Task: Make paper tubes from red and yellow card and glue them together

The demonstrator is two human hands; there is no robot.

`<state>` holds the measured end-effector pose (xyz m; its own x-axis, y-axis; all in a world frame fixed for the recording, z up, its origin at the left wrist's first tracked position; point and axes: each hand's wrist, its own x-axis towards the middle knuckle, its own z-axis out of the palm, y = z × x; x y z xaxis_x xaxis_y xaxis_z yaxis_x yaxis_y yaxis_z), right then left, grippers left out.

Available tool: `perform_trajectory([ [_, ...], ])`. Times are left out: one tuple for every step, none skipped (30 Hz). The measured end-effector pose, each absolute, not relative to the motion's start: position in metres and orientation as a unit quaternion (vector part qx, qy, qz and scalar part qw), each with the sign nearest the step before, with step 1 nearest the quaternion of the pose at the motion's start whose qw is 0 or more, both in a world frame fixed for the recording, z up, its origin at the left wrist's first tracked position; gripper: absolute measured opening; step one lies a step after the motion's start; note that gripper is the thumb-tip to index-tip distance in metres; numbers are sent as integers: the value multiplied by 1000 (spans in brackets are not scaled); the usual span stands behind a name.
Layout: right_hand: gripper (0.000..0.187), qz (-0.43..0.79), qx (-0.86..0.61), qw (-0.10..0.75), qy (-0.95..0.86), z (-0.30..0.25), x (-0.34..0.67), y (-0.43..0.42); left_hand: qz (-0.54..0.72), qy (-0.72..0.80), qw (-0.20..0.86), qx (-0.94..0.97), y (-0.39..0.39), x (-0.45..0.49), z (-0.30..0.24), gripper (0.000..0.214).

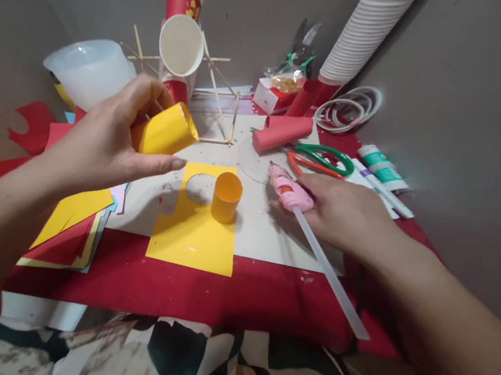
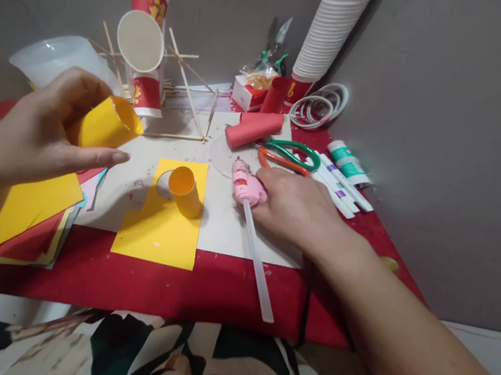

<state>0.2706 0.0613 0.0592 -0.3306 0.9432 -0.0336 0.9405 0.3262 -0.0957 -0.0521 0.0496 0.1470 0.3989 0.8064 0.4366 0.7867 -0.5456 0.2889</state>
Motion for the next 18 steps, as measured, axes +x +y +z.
perform_trajectory([
  [35,46,-581,5,-813,58,272,62,234,478,38,845,45,-57,142,69],
  [36,44,-582,-6,-812,57,273,62,196,481,57,853,40,-62,137,66],
  [36,42,-583,-17,-811,55,275,63,168,486,68,855,35,-66,132,62],
  [37,42,-584,-25,-810,54,276,63,150,492,72,855,30,-69,126,57],
  [37,43,-584,-32,-810,52,277,63,134,494,73,856,26,-70,120,52],
  [38,45,-583,-37,-810,51,277,63,119,491,73,860,23,-71,115,49],
  [38,46,-582,-40,-811,49,278,63,101,489,71,864,21,-71,110,47],
  [39,46,-578,-40,-814,48,278,62,83,484,65,869,19,-69,106,46],
  [40,46,-576,-42,-815,46,278,62,63,479,56,874,18,-67,103,45],
  [41,47,-574,-43,-816,45,278,62,41,477,45,877,17,-65,101,45],
  [42,51,-573,-42,-817,44,279,62,20,478,31,877,17,-62,99,44],
  [43,59,-571,-39,-818,43,280,62,3,478,17,878,17,-59,98,44],
  [43,68,-571,-35,-818,42,280,61,-7,477,4,879,17,-56,97,43],
  [43,78,-572,-32,-816,42,282,61,-10,473,-10,881,17,-53,97,44],
  [43,85,-574,-29,-814,41,283,61,-14,471,-23,882,17,-51,97,44],
  [44,91,-575,-26,-813,41,285,61,-19,468,-36,883,17,-48,98,45],
  [44,95,-575,-25,-812,41,286,61,-28,466,-49,883,17,-45,99,46],
  [45,97,-575,-23,-812,40,288,61,-44,466,-60,882,17,-43,100,47],
])
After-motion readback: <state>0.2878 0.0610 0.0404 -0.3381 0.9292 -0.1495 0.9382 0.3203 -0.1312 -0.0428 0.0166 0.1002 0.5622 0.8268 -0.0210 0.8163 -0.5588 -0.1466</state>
